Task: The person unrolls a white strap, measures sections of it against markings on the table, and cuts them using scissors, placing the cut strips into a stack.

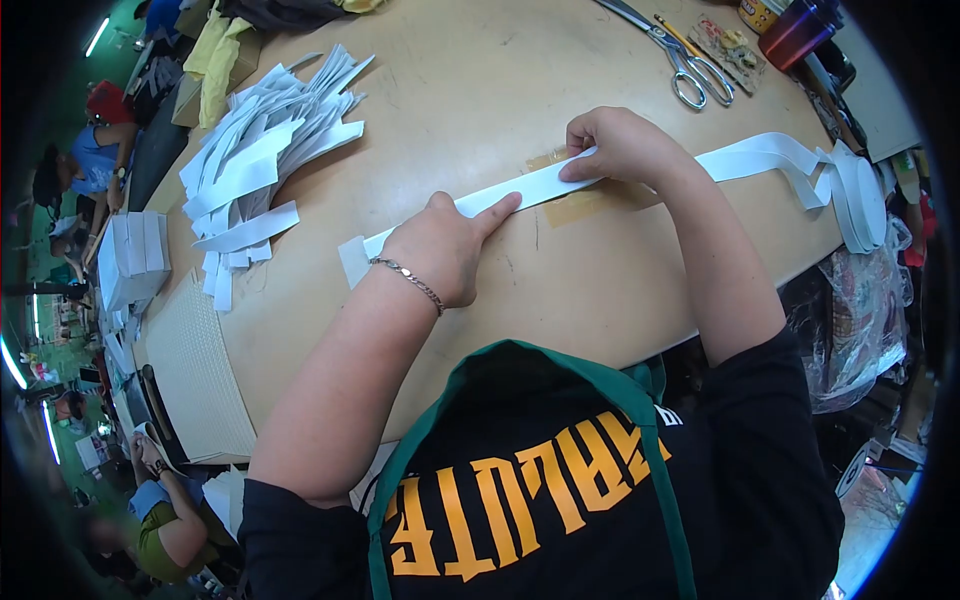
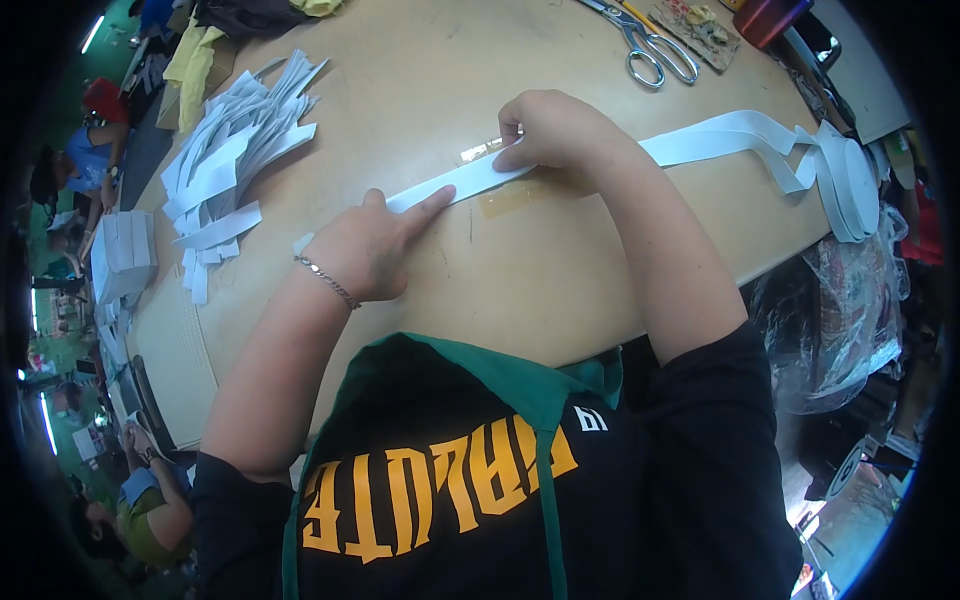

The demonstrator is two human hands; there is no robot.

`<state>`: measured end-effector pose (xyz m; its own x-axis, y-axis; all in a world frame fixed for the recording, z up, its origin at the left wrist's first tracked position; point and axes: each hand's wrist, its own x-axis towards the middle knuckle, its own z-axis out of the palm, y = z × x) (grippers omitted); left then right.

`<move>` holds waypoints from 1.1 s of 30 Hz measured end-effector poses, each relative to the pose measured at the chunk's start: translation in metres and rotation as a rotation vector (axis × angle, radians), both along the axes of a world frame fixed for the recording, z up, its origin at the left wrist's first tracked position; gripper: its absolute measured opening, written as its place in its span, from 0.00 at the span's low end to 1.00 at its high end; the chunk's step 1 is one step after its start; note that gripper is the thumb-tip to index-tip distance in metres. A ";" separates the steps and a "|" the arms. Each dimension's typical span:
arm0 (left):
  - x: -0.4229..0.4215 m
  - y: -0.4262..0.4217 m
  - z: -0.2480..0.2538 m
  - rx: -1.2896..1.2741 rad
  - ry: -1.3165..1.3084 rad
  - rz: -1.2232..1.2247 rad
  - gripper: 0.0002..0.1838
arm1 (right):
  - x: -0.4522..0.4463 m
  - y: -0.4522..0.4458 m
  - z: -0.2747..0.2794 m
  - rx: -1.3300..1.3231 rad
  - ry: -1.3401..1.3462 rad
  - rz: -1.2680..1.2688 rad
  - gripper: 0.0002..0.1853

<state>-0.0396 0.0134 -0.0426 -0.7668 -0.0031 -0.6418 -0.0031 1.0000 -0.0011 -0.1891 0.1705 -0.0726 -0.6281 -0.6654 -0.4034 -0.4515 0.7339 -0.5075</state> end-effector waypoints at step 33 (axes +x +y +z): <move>-0.004 -0.007 0.007 0.051 -0.051 0.017 0.46 | 0.111 0.173 0.033 -0.602 -0.419 -0.557 0.23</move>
<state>-0.0433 0.0064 -0.0360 -0.7334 0.0181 -0.6796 -0.0208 0.9986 0.0491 -0.0781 0.3433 -0.0398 -0.8014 -0.4820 -0.3542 0.1951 0.3490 -0.9166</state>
